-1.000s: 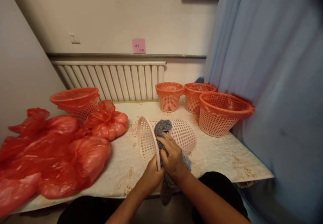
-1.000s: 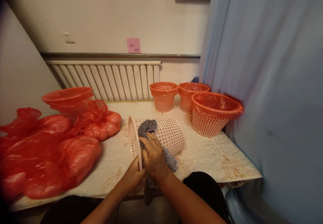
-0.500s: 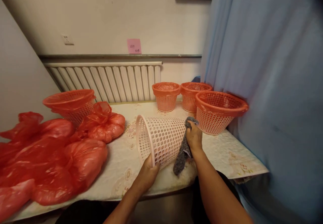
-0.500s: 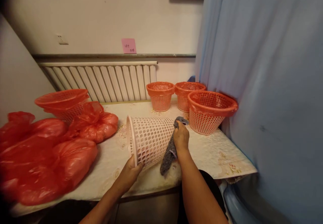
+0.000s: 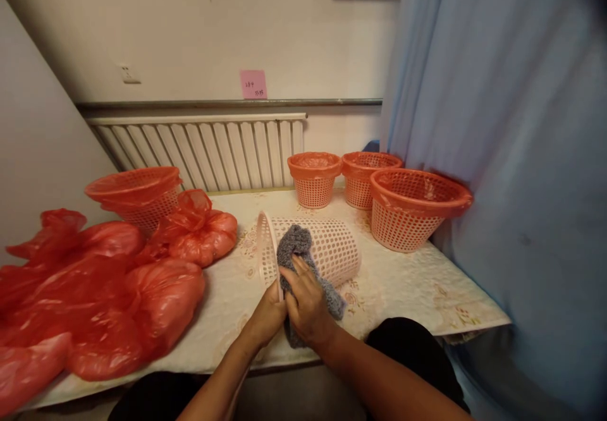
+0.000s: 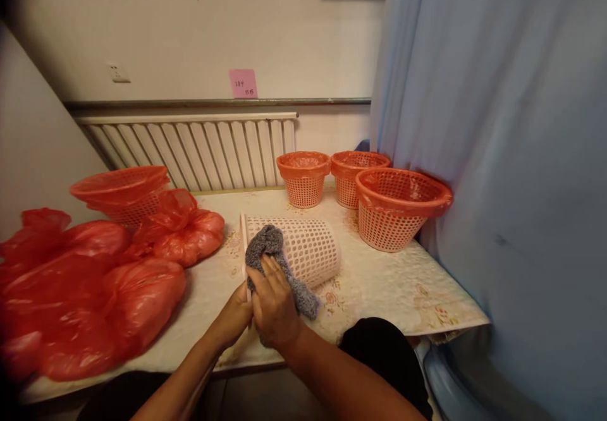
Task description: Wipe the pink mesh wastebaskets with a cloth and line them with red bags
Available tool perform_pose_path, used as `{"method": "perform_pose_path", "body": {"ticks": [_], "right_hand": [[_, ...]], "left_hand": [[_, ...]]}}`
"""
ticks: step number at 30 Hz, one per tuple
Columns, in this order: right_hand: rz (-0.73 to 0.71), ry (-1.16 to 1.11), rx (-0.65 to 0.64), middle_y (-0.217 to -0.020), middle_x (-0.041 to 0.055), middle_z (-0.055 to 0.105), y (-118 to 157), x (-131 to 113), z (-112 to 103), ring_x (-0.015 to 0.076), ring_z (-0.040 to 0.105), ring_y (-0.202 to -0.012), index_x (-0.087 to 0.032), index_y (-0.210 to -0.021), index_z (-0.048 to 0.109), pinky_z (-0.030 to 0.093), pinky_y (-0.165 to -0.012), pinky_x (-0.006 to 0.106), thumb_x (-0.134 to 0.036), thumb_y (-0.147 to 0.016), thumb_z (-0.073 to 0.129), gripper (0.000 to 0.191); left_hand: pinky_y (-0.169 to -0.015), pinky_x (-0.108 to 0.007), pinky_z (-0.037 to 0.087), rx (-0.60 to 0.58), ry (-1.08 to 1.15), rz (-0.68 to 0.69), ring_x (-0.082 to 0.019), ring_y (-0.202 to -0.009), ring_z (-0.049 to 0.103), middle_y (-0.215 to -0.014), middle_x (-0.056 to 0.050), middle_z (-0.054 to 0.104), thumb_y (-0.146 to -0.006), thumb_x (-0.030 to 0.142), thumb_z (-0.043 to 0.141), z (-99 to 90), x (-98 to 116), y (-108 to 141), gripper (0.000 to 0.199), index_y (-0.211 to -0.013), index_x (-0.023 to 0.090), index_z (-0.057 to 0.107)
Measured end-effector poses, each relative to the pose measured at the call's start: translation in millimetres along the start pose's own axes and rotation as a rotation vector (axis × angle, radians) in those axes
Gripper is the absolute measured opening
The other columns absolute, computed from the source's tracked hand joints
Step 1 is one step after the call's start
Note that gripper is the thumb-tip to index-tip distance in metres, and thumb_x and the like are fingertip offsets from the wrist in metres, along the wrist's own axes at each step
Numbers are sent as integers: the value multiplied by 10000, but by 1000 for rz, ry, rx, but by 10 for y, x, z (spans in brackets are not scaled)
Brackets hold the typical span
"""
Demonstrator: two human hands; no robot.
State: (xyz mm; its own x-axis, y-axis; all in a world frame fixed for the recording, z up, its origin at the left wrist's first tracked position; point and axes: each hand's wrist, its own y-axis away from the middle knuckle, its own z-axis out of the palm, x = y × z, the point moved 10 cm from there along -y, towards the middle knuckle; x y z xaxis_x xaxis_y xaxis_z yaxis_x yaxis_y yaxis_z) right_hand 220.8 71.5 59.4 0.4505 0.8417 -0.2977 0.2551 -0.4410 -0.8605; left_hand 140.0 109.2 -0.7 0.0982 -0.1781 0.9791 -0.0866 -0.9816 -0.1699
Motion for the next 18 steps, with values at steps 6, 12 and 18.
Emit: {"method": "perform_pose_path", "body": {"ticks": [6, 12, 18], "right_hand": [[36, 15, -16, -1356, 150, 517, -126, 42, -121, 235, 415, -1325, -128, -1274, 535, 383, -1094, 487, -56, -795, 392, 505], [60, 12, -30, -1319, 112, 554, -170, 87, -236, 208, 446, -1301, -169, -1263, 546, 385, -1100, 460, -38, -785, 397, 518], [34, 1, -17, -1331, 119, 540, -146, 110, -204, 211, 439, -1305, -167, -1260, 545, 382, -1097, 472, -32, -778, 401, 520]], "left_hand": [[-1061, -446, 383, -100, -89, 15, -273, -1153, 551, -1134, -65, 693, -756, 123, 500, 197, -159, 317, 374, -1097, 147, 650], [-969, -398, 459, -235, -86, -6, -255, -1037, 601, -1016, -43, 720, -766, 98, 479, 425, -212, 500, 323, -1015, 159, 675], [-1035, -387, 401, 10, -53, 75, -231, -1120, 559, -1229, -75, 627, -772, 107, 506, 156, 134, 194, 420, -1187, 147, 556]]}}
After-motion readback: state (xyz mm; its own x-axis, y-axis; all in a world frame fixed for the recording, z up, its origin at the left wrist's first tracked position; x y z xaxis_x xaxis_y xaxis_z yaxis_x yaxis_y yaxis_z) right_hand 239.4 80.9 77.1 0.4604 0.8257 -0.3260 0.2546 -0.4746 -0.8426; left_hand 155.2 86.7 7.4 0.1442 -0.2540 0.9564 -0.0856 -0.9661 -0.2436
